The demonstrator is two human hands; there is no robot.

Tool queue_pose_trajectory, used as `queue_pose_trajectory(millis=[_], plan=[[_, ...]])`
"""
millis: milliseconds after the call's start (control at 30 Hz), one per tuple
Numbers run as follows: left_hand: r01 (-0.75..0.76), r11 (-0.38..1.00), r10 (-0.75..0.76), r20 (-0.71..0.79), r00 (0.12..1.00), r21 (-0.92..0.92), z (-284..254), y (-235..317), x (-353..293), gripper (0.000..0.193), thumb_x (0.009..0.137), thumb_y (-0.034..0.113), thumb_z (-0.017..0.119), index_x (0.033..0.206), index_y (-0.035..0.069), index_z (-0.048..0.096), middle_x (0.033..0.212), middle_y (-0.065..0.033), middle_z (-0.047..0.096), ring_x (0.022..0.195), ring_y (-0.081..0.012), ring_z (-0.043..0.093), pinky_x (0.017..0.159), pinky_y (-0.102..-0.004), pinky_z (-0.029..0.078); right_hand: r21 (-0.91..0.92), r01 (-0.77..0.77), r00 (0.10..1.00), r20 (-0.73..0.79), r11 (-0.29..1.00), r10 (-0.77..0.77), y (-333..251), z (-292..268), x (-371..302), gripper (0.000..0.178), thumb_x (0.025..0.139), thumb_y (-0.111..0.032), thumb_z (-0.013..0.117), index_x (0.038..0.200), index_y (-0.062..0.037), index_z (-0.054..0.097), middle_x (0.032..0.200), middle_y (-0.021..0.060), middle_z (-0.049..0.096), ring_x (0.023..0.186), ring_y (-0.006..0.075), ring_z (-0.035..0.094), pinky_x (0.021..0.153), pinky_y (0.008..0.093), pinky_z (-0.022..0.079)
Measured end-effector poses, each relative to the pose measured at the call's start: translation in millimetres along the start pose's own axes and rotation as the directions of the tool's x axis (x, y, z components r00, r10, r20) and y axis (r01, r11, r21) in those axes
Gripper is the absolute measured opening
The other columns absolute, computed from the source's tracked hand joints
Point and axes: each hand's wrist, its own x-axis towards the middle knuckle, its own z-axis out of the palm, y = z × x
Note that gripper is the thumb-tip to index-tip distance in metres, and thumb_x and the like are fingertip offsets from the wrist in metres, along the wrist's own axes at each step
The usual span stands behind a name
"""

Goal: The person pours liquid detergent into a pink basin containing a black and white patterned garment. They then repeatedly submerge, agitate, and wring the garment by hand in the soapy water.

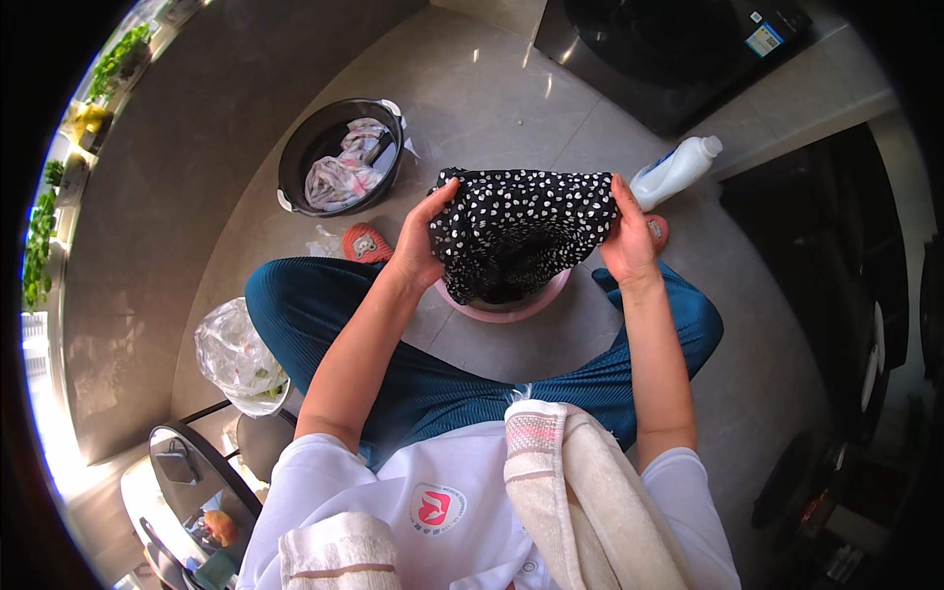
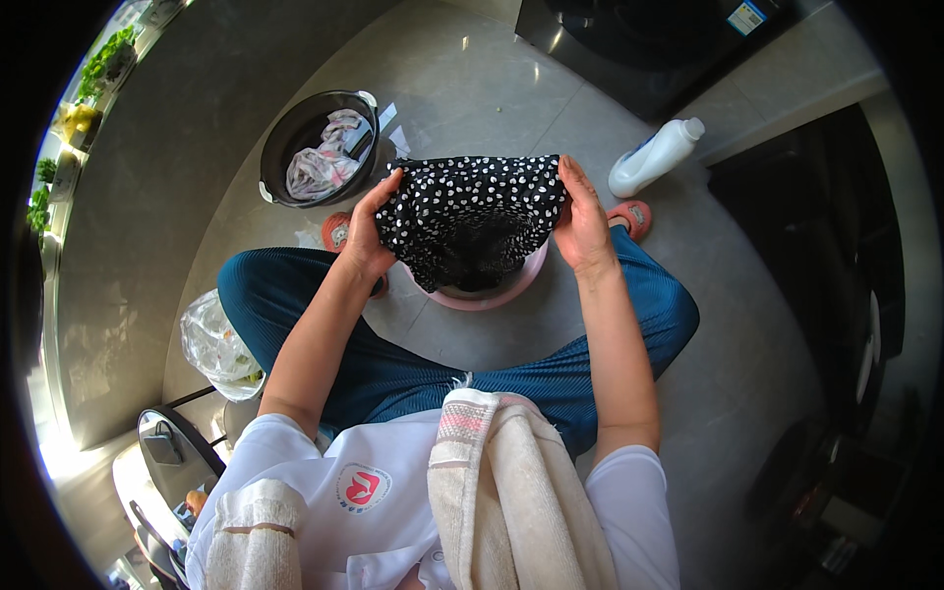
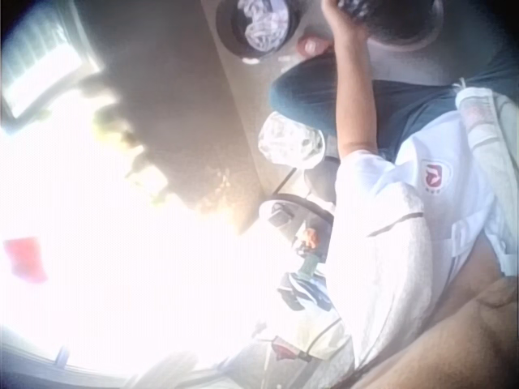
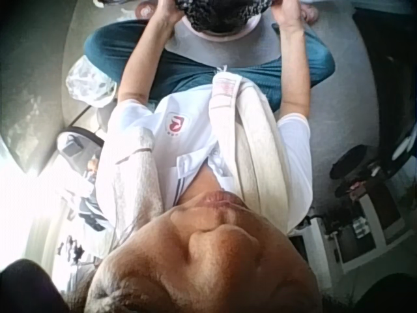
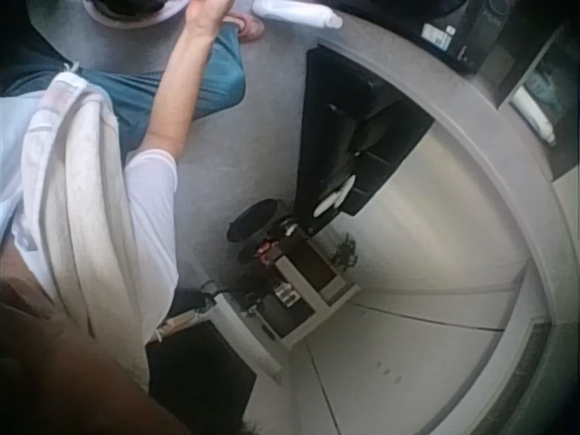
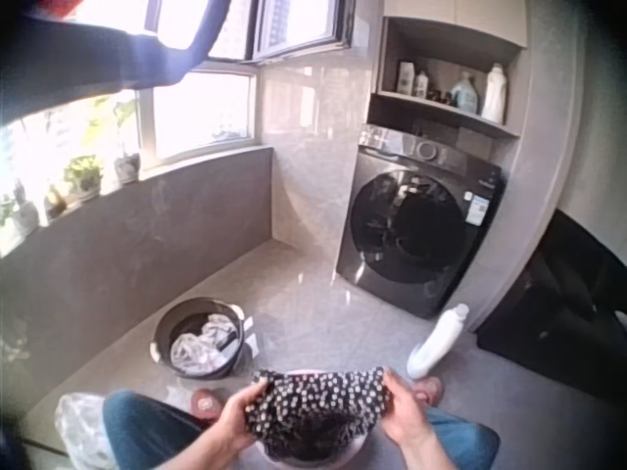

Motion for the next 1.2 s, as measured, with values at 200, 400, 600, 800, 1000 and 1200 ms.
queue_pose_trajectory(millis=[200, 400, 600, 800, 1000, 1200], plan=[[0.221, 0.96, -0.161, -0.301, 0.94, 0.175, -49, -23, 49, 0.04, 0.098, 0.045, 0.064, 0.114, 0.008, 0.069, 0.102, -0.0092, 0.076, 0.093, -0.0235, 0.073, 0.089, -0.0409, 0.059, -0.277, -0.212, 0.969, -0.187, 0.937, 0.163, 53, -47, 52, 0.017, 0.105, -0.03, 0.06, 0.104, -0.0133, 0.063, 0.095, -0.0056, 0.064, 0.089, 0.0056, 0.062, 0.079, 0.0256, 0.052], [0.302, 0.949, -0.224, -0.478, 0.849, 0.091, -127, -53, 116, 0.039, 0.096, 0.046, 0.069, 0.112, 0.01, 0.071, 0.103, -0.0099, 0.075, 0.093, -0.0251, 0.071, 0.09, -0.0415, 0.057, -0.311, -0.31, 0.935, -0.273, 0.898, 0.228, 105, -114, 107, 0.025, 0.103, -0.021, 0.061, 0.125, -0.0088, 0.061, 0.109, 0.0019, 0.067, 0.1, 0.011, 0.064, 0.089, 0.0286, 0.053], [0.112, 0.988, -0.036, -0.535, 0.844, 0.11, -195, -76, 166, 0.048, 0.095, 0.047, 0.07, 0.129, 0.013, 0.063, 0.117, -0.0099, 0.072, 0.105, -0.0271, 0.068, 0.095, -0.0462, 0.054, -0.34, -0.298, 0.948, -0.216, 0.892, 0.234, 165, -147, 144, 0.042, 0.103, -0.011, 0.053, 0.145, -0.0096, 0.056, 0.131, 0.0077, 0.065, 0.116, 0.0151, 0.061, 0.101, 0.0296, 0.048], [0.062, 0.672, 0.414, -0.443, 0.795, 0.738, -243, -114, 188, 0.08, 0.091, 0.038, 0.076, 0.156, 0.012, 0.039, 0.141, -0.015, 0.057, 0.126, -0.0264, 0.055, 0.109, -0.0382, 0.042, -0.588, -0.227, 0.968, -0.222, 0.776, 0.116, 241, -167, 170, 0.033, 0.105, -0.008, 0.046, 0.129, -0.0076, 0.068, 0.135, 0.0053, 0.066, 0.129, 0.0167, 0.056, 0.113, 0.0306, 0.037], [0.396, -0.008, 0.353, -0.368, 0.86, 0.918, -251, -149, 178, 0.083, 0.094, 0.036, 0.07, 0.163, 0.027, 0.024, 0.141, -0.0304, 0.044, 0.132, -0.0474, 0.047, 0.113, -0.0514, 0.04, -0.922, -0.374, 0.921, -0.356, 0.097, 0.159, 287, -165, 157, 0.055, 0.092, -0.045, 0.068, 0.145, -0.0371, 0.054, 0.136, 0.0153, 0.05, 0.128, 0.0389, 0.051, 0.106, 0.049, 0.045], [0.561, -0.056, 0.268, -0.529, 0.806, 0.826, -249, -150, 203, 0.074, 0.096, 0.048, 0.062, 0.159, 0.03, 0.029, 0.135, -0.0298, 0.051, 0.119, -0.0481, 0.059, 0.098, -0.0537, 0.051, -0.933, -0.335, 0.926, -0.352, -0.132, 0.136, 297, -146, 159, 0.063, 0.088, -0.047, 0.073, 0.145, -0.0305, 0.052, 0.131, 0.0172, 0.049, 0.122, 0.0387, 0.055, 0.098, 0.0491, 0.05]])
